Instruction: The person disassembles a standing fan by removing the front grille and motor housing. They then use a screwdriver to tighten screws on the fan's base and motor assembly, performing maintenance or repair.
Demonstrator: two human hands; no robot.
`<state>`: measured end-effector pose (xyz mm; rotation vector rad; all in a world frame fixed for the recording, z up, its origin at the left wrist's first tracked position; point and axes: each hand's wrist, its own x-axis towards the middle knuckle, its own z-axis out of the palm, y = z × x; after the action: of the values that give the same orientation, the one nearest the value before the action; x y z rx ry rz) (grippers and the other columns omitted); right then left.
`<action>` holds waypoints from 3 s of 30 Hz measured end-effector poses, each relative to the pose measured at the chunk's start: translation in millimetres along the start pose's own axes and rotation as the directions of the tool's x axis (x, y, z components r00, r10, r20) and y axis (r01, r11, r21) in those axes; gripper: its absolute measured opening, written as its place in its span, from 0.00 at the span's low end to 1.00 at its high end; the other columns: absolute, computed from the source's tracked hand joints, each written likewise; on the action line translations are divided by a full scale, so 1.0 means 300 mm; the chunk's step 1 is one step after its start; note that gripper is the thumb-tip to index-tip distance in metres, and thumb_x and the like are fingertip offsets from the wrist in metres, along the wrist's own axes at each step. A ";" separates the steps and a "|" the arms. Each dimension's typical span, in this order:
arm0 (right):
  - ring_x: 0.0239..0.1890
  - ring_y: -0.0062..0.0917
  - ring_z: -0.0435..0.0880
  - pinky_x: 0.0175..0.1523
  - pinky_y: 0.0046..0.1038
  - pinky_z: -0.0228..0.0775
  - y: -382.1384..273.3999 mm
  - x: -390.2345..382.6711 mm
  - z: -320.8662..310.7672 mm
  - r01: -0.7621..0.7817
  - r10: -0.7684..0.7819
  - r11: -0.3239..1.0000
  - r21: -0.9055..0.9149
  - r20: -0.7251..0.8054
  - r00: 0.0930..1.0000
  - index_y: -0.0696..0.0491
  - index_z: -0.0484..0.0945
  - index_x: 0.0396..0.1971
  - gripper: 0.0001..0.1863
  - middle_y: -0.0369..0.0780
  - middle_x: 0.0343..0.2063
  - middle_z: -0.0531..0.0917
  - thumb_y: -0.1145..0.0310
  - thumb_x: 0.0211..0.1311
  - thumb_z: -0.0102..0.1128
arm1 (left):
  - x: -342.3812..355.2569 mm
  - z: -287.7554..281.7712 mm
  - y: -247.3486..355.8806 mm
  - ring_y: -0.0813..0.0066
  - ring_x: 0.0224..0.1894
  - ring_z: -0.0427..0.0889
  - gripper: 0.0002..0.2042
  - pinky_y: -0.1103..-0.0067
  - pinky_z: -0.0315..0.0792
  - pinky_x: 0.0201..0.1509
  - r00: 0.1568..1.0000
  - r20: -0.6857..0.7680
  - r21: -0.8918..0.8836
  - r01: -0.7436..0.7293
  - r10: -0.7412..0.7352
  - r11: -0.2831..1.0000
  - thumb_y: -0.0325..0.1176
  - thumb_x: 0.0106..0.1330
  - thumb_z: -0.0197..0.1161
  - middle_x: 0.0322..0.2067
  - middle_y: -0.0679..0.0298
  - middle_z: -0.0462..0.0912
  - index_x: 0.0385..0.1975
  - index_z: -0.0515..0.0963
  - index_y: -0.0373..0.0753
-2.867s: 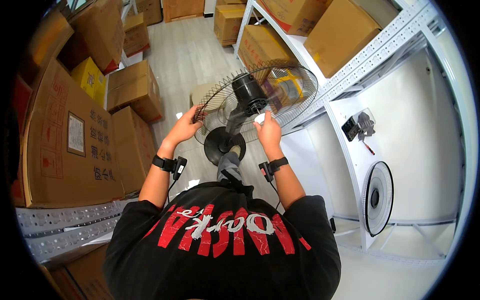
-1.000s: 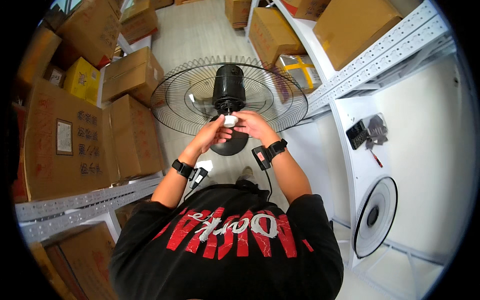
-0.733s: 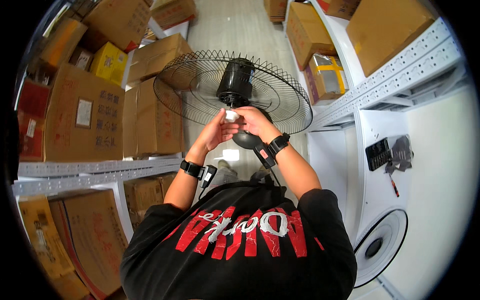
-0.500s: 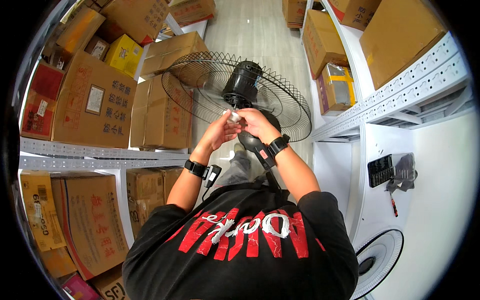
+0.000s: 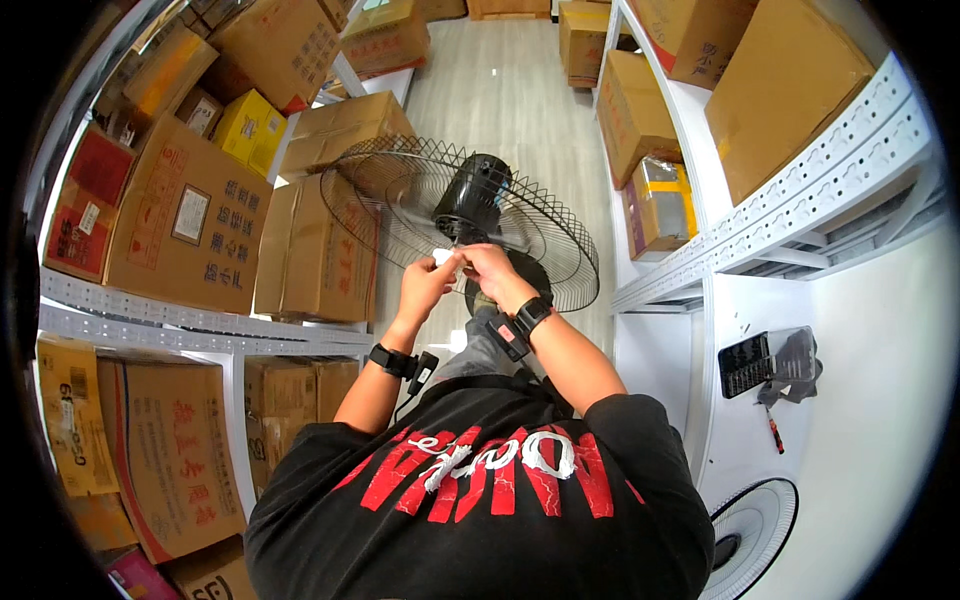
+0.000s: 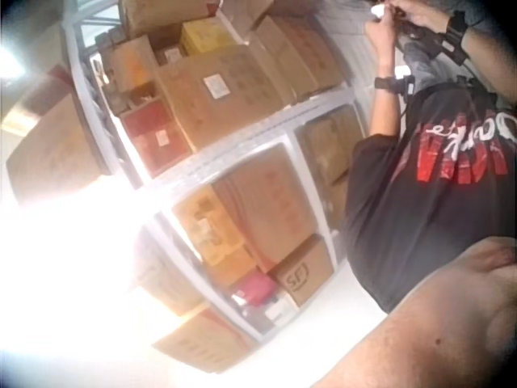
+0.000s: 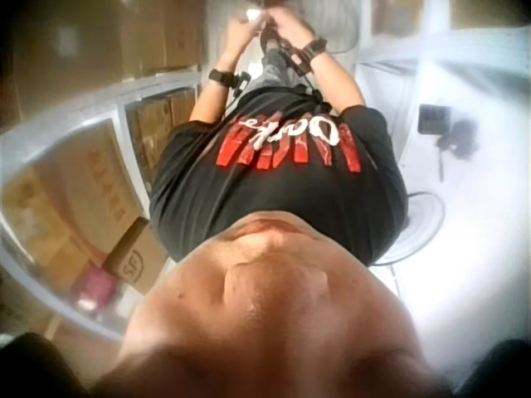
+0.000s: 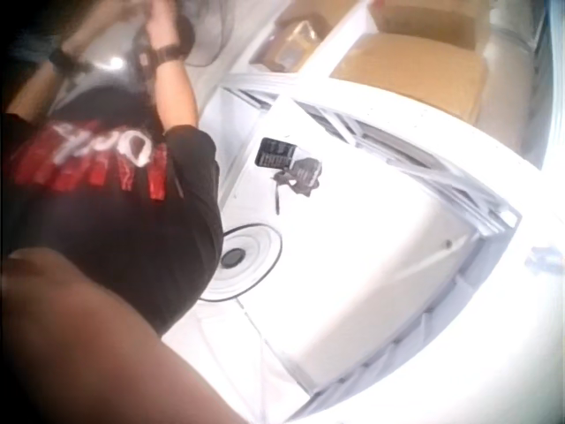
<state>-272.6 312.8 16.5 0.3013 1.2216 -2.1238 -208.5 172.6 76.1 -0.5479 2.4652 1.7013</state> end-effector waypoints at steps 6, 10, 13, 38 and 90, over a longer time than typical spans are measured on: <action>0.34 0.22 0.81 0.42 0.25 0.72 0.013 -0.005 0.029 -0.006 0.006 0.998 0.067 -0.003 1.000 0.57 0.83 0.35 0.07 0.37 0.31 0.84 0.71 0.61 0.59 | -0.063 0.000 0.076 0.53 0.27 0.79 0.21 0.67 0.73 0.31 0.925 -0.192 0.419 -0.226 0.329 0.879 0.45 0.48 0.73 0.24 0.54 0.79 0.27 0.74 0.32; 0.37 0.19 0.79 0.44 0.24 0.67 0.011 -0.014 0.022 0.002 -0.008 0.998 0.057 0.104 0.995 0.51 0.85 0.32 0.05 0.32 0.30 0.84 0.69 0.59 0.62 | -0.055 0.015 0.065 0.51 0.38 0.73 0.22 0.62 0.71 0.37 0.771 -0.149 0.618 -0.416 0.619 0.667 0.35 0.43 0.73 0.32 0.55 0.70 0.33 0.68 0.35; 0.34 0.17 0.77 0.41 0.23 0.64 0.008 -0.007 0.030 0.020 -0.026 0.997 0.068 0.084 0.996 0.50 0.85 0.32 0.05 0.31 0.29 0.83 0.68 0.60 0.61 | -0.024 -0.002 0.029 0.51 0.41 0.73 0.23 0.64 0.72 0.39 0.623 -0.041 0.700 -0.540 0.781 0.467 0.34 0.43 0.74 0.36 0.55 0.72 0.37 0.71 0.35; 0.29 0.15 0.75 0.36 0.21 0.61 -0.007 -0.048 0.042 -0.002 0.005 0.999 -0.048 0.051 0.999 0.50 0.85 0.31 0.07 0.29 0.26 0.83 0.64 0.61 0.62 | -0.109 -0.108 0.034 0.60 0.52 0.79 0.20 0.72 0.74 0.54 0.746 -0.013 0.308 -0.631 0.666 0.712 0.24 0.57 0.64 0.50 0.52 0.79 0.51 0.76 0.33; 0.26 0.13 0.73 0.31 0.17 0.60 -0.012 -0.034 0.019 0.011 -0.006 0.998 -0.065 0.071 0.997 0.53 0.83 0.36 0.08 0.30 0.26 0.82 0.66 0.62 0.61 | -0.092 -0.184 0.158 0.69 0.62 0.71 0.22 0.76 0.59 0.68 0.843 0.224 -0.499 -0.332 0.489 0.800 0.30 0.71 0.53 0.58 0.53 0.75 0.64 0.65 0.31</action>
<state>-266.3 313.7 27.1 0.1904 1.2498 -2.0794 -192.3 143.1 146.2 0.2971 2.0419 2.3109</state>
